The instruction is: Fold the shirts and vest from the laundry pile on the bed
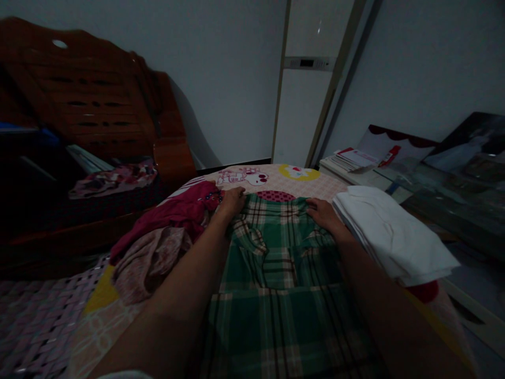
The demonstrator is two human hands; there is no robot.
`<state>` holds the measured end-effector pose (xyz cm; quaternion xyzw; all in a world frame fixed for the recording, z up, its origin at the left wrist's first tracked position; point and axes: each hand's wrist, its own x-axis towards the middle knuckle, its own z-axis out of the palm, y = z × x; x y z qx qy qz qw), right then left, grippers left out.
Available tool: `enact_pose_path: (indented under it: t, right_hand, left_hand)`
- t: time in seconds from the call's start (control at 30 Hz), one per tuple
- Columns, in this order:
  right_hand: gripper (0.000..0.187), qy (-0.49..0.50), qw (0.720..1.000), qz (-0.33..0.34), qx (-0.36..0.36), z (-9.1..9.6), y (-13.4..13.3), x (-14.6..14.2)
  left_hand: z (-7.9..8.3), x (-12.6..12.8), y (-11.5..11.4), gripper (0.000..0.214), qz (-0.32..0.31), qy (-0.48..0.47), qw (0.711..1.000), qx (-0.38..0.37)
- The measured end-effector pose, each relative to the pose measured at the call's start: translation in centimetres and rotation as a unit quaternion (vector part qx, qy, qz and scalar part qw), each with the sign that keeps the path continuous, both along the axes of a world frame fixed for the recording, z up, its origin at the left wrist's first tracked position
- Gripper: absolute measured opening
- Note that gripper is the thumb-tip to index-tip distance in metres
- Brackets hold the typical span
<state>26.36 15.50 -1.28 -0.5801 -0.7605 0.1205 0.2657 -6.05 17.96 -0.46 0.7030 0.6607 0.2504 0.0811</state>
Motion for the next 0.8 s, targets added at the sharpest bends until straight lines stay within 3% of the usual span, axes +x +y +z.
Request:
enact_pose_path:
  t: [0.2, 0.47, 0.8]
  right_hand:
    - [0.039, -0.034, 0.999, 0.014, 0.007, 0.19, -0.17, -0.06]
    - [0.036, -0.062, 0.997, 0.032, 0.016, -0.18, -0.22, -0.16]
    - [0.037, -0.080, 0.996, 0.041, 0.009, -0.27, -0.07, -0.11]
  left_hand:
    - [-0.10, -0.39, 0.02, 0.042, -0.024, -0.023, 0.999, -0.020]
    - [-0.33, -0.60, 0.84, 0.036, -0.065, 0.067, 0.995, -0.030]
    - [0.51, -0.18, 0.20, 0.040, -0.043, 0.031, 0.996, -0.074]
